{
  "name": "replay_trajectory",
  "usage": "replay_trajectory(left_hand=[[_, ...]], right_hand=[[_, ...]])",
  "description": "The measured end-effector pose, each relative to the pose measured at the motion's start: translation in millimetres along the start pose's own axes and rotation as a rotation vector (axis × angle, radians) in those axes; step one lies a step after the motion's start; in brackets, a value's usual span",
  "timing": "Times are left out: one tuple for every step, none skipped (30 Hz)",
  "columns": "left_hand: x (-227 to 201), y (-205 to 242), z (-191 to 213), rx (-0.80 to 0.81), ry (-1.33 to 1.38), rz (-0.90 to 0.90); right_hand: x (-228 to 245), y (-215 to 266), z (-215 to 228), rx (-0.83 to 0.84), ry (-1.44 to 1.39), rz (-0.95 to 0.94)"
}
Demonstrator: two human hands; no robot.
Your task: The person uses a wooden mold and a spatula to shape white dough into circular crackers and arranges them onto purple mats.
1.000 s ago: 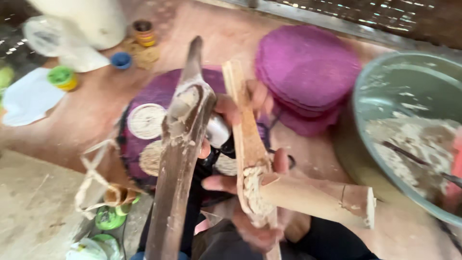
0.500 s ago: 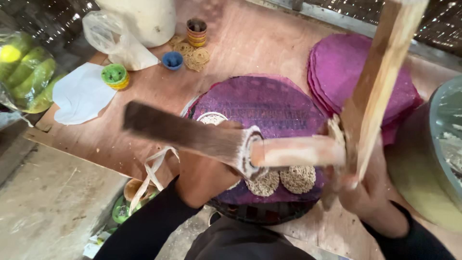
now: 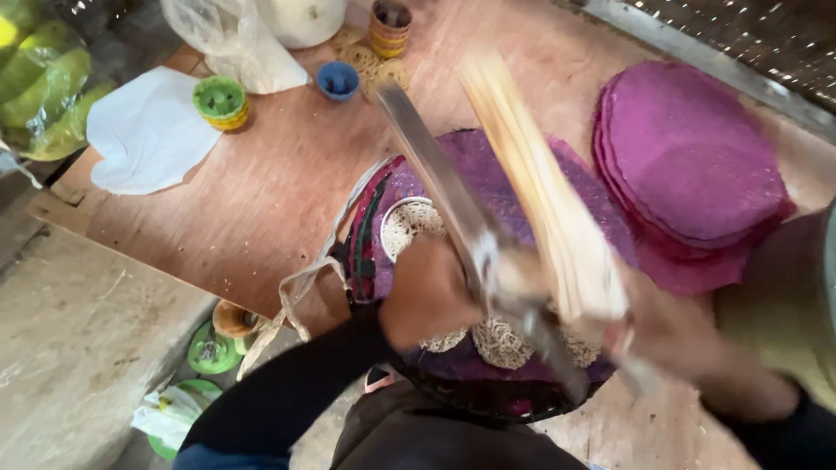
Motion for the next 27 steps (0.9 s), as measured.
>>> replay_trajectory(left_hand=[[10.6, -8.0, 1.3, 0.093, -0.1, 0.07], [18.8, -17.6, 6.5, 0.186, -0.2, 0.133], [26.9, -28.6, 16.2, 0.279, -0.3, 0.196], [0.4, -40.0, 31.9, 0.321, -0.081, -0.16], [-10.1, -54.6, 51.9, 0.308, 0.201, -0.317], [-17.0, -63.4, 74.4, 0.337, 0.477, -0.477], [-6.3, -80.3, 89.8, 0.294, 0.803, -0.432], [7.9, -94.9, 102.9, 0.242, 1.125, -0.375], [20.9, -98.6, 108.0, 0.21, 1.279, -0.325], [34.1, -102.7, 111.6, 0.168, 1.433, -0.284], [43.9, -105.5, 109.9, 0.154, 1.421, -0.261], [52.0, -107.0, 107.4, 0.14, 1.406, -0.24], [59.4, -110.0, 104.3, 0.125, 1.39, -0.218], [65.8, -111.9, 100.9, 0.11, 1.375, -0.196], [68.9, -111.4, 100.5, 0.091, 1.382, -0.23], [71.9, -112.7, 100.0, 0.073, 1.392, -0.264], [72.6, -110.6, 101.3, 0.047, 1.421, -0.354], [75.6, -109.2, 103.1, 0.033, 1.471, -0.418], [79.1, -107.2, 104.5, 0.023, 1.521, -0.483], [83.8, -105.6, 105.5, 0.034, 1.594, -0.524], [89.5, -106.1, 107.4, 0.04, 1.618, -0.547], [94.9, -103.6, 107.9, 0.045, 1.643, -0.569], [100.6, -102.7, 110.4, 0.044, 1.619, -0.572], [103.2, -99.6, 110.6, 0.096, 1.626, -0.565], [104.4, -96.0, 110.9, 0.146, 1.632, -0.555], [102.9, -92.8, 109.5, 0.249, 1.663, -0.531], [99.9, -86.6, 106.8, 0.351, 1.689, -0.502]], right_hand=[[-28.4, 2.2, 10.1, 0.105, -0.155, -0.108], [-55.2, 6.5, 21.6, 0.206, -0.303, -0.214], [-80.0, 14.0, 30.0, 0.306, -0.451, -0.322], [-96.4, 19.7, 47.4, 0.296, -0.46, -0.31], [-109.2, 25.3, 62.0, 0.285, -0.469, -0.299], [-118.8, 27.8, 71.0, 0.275, -0.479, -0.288], [-127.1, 27.2, 81.4, 0.261, -0.381, -0.319], [-130.6, 24.5, 88.9, 0.247, -0.284, -0.348], [-130.1, 19.7, 92.6, 0.234, -0.186, -0.376], [-121.6, 11.7, 91.2, 0.277, -0.217, -0.376], [-112.4, 0.8, 85.9, 0.321, -0.249, -0.376], [-102.6, -11.9, 79.1, 0.365, -0.279, -0.374], [-91.1, -23.0, 77.4, 0.39, -0.259, -0.368], [-80.9, -32.6, 74.8, 0.415, -0.24, -0.361], [-73.7, -41.4, 69.6, 0.441, -0.221, -0.354], [-71.9, -47.6, 67.4, 0.429, -0.215, -0.403], [-71.9, -52.3, 65.2, 0.416, -0.21, -0.452], [-73.9, -56.6, 63.1, 0.403, -0.204, -0.501], [-74.4, -60.5, 64.2, 0.366, -0.193, -0.524], [-75.9, -65.0, 64.5, 0.327, -0.183, -0.544], [-77.6, -70.1, 65.4, 0.289, -0.172, -0.564], [-74.1, -74.8, 60.6, 0.334, -0.126, -0.512], [-71.0, -80.3, 55.6, 0.379, -0.079, -0.458], [-67.3, -84.9, 50.5, 0.422, -0.033, -0.404], [-66.9, -88.4, 46.9, 0.426, -0.007, -0.392], [-66.1, -91.8, 44.8, 0.427, 0.021, -0.379], [-64.5, -93.4, 43.9, 0.428, 0.049, -0.366]])
Point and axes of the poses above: each hand's wrist, its own y-axis away from the middle knuckle, its own z-axis out of the back of the hand, x = y × z, the point moved 8 cm from there along -y, towards the middle knuckle, and after that the axes turned 1 degree about -z, right-handed, at the moved point
